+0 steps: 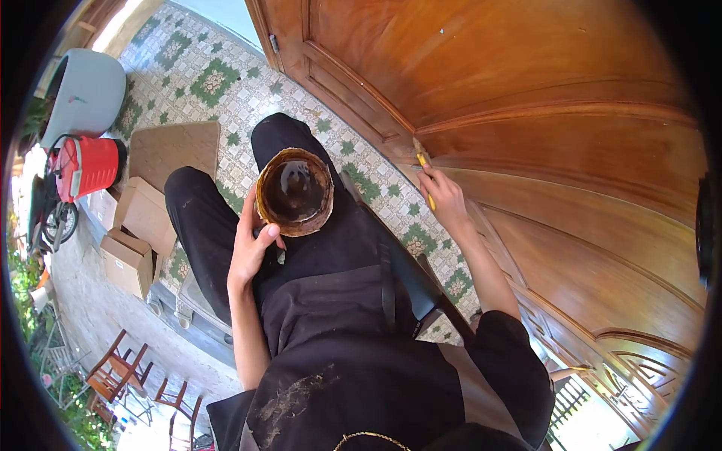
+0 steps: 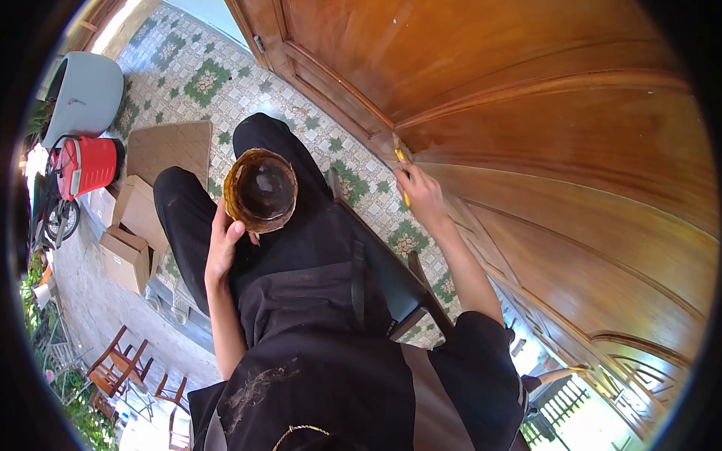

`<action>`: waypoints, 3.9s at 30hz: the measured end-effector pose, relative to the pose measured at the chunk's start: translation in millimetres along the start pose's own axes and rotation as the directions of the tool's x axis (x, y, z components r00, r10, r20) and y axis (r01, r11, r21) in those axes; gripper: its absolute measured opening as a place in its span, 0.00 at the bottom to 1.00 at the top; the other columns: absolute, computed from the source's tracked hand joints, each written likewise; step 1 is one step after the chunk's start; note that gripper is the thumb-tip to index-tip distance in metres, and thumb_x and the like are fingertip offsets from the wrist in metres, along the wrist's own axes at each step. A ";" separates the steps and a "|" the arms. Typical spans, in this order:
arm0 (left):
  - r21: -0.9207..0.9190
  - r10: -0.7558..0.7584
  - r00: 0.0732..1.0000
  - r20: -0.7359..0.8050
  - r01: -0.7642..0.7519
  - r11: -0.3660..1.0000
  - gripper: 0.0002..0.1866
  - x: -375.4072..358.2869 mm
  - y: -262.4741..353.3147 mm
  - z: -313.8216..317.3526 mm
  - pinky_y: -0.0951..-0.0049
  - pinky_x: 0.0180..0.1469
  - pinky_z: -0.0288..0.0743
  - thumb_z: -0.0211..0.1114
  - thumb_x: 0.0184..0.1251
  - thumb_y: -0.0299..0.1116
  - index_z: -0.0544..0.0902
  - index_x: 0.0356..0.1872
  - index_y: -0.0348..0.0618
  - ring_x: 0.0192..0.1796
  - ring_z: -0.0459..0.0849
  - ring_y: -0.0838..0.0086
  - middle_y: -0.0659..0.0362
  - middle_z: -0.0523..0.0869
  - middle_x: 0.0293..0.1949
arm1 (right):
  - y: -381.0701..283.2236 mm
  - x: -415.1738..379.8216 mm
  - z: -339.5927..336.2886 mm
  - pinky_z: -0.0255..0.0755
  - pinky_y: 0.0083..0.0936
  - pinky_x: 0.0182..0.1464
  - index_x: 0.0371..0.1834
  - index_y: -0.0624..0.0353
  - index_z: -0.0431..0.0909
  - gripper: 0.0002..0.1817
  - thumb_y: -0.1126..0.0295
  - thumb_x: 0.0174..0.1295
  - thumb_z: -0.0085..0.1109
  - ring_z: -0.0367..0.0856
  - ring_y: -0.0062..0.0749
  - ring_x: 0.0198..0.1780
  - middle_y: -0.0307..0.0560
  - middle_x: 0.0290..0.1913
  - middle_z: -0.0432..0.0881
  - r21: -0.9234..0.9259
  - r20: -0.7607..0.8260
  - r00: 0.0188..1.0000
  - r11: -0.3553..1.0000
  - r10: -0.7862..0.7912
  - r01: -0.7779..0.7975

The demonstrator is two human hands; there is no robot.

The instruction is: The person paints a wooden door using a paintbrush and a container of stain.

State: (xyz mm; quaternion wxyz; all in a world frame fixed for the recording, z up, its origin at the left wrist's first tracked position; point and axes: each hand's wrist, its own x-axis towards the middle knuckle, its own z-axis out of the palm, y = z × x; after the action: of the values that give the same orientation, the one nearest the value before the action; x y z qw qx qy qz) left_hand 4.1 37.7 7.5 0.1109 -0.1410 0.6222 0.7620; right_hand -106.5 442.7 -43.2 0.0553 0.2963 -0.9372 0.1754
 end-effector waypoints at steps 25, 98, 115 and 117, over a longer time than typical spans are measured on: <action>0.008 0.032 0.999 0.014 -0.032 0.999 0.53 -0.4 0.3 0.7 0.75 0.35 0.79 0.73 0.63 0.52 0.53 0.81 0.36 0.29 0.81 0.75 0.55 0.81 0.45 | -63.6 50.6 -203.4 0.79 0.31 0.42 0.45 0.60 0.84 0.12 0.82 0.59 0.66 0.87 0.44 0.40 0.50 0.43 0.86 0.090 0.041 0.989 0.986 0.140 -0.143; 0.003 -0.033 0.997 -0.069 0.034 0.999 0.58 -9.9 0.4 3.2 0.76 0.36 0.80 0.75 0.57 0.63 0.56 0.78 0.36 0.30 0.83 0.75 0.55 0.83 0.43 | 58.3 -1.1 253.2 0.83 0.40 0.50 0.48 0.51 0.85 0.14 0.74 0.64 0.53 0.85 0.49 0.53 0.57 0.54 0.78 -0.251 0.562 0.769 0.948 0.306 -0.195; 0.154 -0.109 0.981 -0.159 0.134 0.979 0.67 -7.2 8.3 2.8 0.63 0.77 0.56 0.76 0.46 0.72 0.58 0.78 0.33 0.75 0.66 0.62 0.50 0.69 0.72 | 54.0 -15.0 245.1 0.79 0.44 0.57 0.50 0.52 0.84 0.18 0.79 0.55 0.63 0.83 0.56 0.55 0.58 0.60 0.76 -0.005 0.335 0.835 0.887 0.436 -0.462; 0.144 -0.125 0.976 -0.176 0.152 0.978 0.67 -13.5 6.9 3.1 0.62 0.77 0.56 0.76 0.46 0.72 0.58 0.79 0.33 0.75 0.66 0.63 0.50 0.69 0.72 | 37.3 -21.2 212.9 0.80 0.43 0.55 0.53 0.52 0.83 0.22 0.79 0.53 0.67 0.83 0.54 0.55 0.56 0.60 0.78 0.087 0.202 0.900 0.908 0.387 -0.410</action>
State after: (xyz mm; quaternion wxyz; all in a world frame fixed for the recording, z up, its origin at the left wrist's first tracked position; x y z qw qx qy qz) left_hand 14.1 39.4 19.3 0.1223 -0.2381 0.6757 0.6868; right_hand -110.5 405.5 -257.2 -0.0859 0.1157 -0.9660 0.2149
